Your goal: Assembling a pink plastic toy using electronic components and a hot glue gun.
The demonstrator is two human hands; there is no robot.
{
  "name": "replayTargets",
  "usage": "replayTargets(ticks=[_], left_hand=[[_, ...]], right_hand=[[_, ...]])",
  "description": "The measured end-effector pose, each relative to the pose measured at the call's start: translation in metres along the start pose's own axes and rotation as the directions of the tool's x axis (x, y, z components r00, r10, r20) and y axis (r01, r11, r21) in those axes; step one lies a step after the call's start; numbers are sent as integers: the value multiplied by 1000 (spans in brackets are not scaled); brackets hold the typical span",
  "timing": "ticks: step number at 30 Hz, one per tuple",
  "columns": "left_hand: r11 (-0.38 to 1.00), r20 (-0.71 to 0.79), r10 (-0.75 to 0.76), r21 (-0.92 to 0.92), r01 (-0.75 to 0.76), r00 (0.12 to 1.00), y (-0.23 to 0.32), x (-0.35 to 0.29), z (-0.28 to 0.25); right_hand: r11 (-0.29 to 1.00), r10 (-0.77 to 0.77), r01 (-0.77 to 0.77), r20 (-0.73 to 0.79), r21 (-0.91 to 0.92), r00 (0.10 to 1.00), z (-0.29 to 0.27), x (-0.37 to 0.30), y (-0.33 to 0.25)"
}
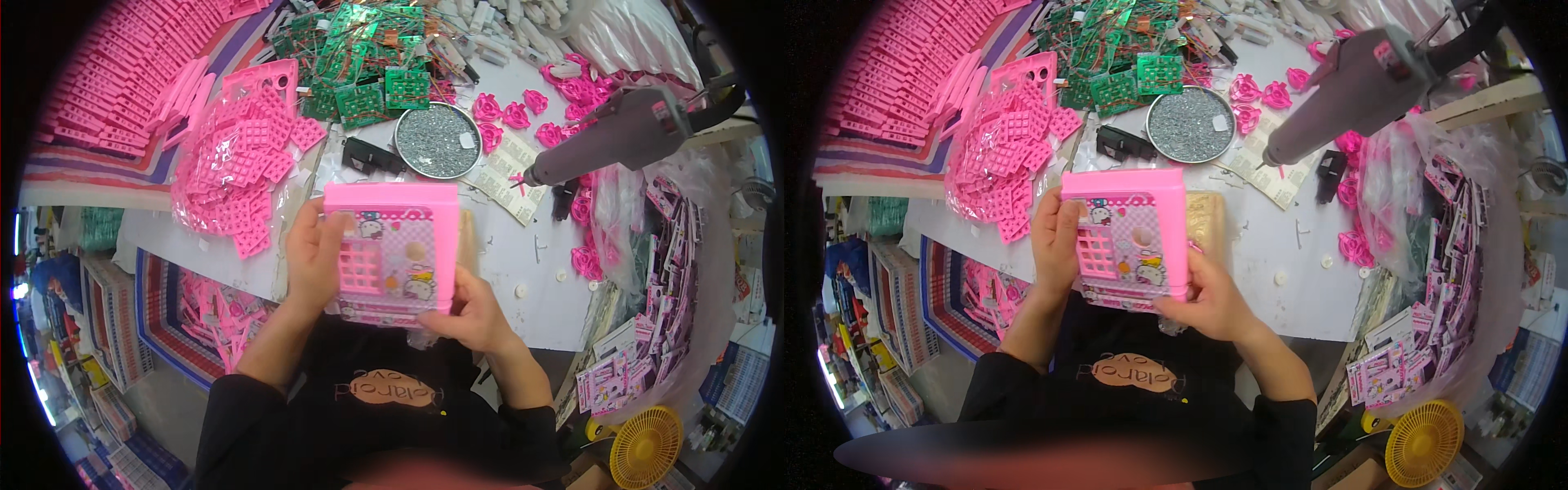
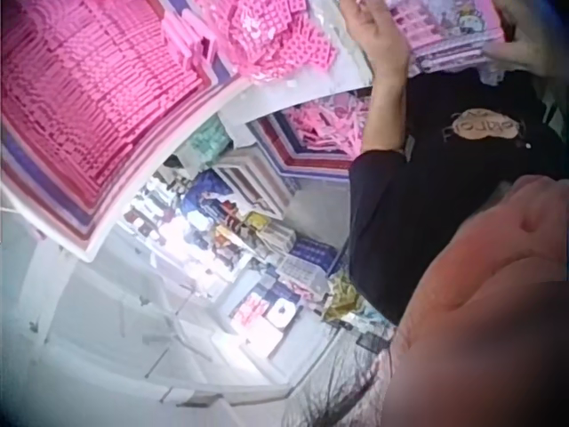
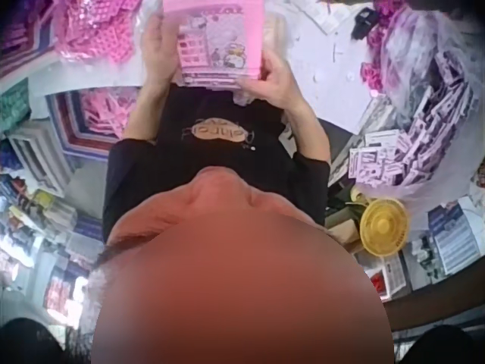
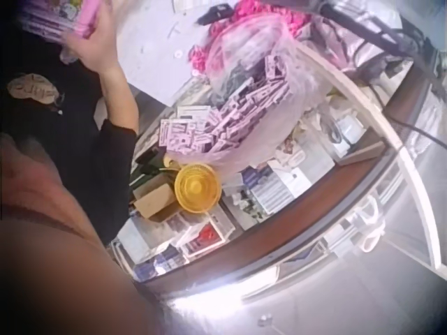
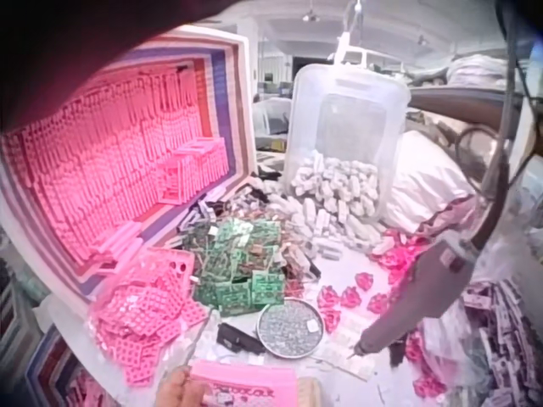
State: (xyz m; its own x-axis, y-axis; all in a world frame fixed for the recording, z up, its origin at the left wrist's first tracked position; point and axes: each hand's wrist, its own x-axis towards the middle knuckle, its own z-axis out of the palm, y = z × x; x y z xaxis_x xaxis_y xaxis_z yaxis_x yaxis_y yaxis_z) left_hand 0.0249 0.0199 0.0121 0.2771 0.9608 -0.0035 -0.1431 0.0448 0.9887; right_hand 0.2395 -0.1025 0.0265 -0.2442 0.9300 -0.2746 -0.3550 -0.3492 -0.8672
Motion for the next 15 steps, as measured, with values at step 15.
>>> replayTargets(ticks=[15], left_hand=[[907,141,63,405,-116,988,-10,-23,-15]], right_hand=[[992,-88,99,-136,76,987,0,0,20]])
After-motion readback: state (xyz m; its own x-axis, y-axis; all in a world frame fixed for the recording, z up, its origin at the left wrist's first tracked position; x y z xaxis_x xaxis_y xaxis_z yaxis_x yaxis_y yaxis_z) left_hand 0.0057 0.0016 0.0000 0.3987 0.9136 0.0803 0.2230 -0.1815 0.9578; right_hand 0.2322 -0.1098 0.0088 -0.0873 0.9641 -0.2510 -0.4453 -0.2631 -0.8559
